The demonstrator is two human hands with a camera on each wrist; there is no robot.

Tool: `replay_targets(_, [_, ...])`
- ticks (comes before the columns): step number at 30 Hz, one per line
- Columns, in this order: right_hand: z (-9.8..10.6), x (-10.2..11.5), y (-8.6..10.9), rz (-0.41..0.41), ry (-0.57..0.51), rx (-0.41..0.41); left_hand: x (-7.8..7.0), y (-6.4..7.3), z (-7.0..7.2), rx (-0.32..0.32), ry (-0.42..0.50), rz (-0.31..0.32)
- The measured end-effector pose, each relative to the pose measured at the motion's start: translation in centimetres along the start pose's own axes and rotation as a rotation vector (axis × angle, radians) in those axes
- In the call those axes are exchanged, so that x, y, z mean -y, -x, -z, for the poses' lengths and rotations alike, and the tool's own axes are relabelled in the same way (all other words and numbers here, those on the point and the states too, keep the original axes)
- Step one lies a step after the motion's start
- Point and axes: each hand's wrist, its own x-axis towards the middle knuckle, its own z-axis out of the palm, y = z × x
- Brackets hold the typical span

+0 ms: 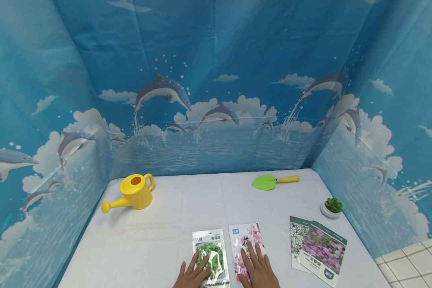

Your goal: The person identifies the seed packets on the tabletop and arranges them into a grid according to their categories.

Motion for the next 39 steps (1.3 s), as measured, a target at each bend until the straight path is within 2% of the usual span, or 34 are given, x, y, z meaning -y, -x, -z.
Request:
replay_targets(9, [-0.1, 0.2, 0.4, -0.007, 0.039, 0.005, -0.5, 0.1, 0.3, 0.043, -0.017, 0.035])
replay_targets(18, [-0.7, 0.0, 0.9, -0.005, 0.016, -0.016, -0.7, 0.2, 0.3, 0.044, 0.002, 0.033])
replay_targets(21, [-0.9, 0.1, 0.9, -0.016, 0.008, -0.026, -0.8, 0.2, 0.2, 0.018, 0.005, 0.023])
replay_targets(26, [-0.8, 0.2, 0.9, -0.030, 0.009, -0.033, -1.2, -0.1, -0.3, -0.112, -0.104, -0.032])
replay_targets(28, [-0.8, 0.3, 0.9, -0.032, 0.011, -0.038, -1.5, -0.3, -0.3, -0.143, -0.156, -0.032])
replay_targets(31, [-0.7, 0.6, 0.8, -0.032, 0.042, -0.042, -2.1, -0.8, 0.0, -0.144, -0.220, -0.023])
replay_targets(35, [-0.4, 0.8, 0.6, -0.047, 0.037, -0.032, -2.8, -1.7, 0.6, -0.133, -0.300, -0.045])
replay_targets(39, [0.7, 0.9, 0.1, -0.103, -0.034, 0.022, -4.0, -3.0, 1.3, -0.126, -0.357, -0.088])
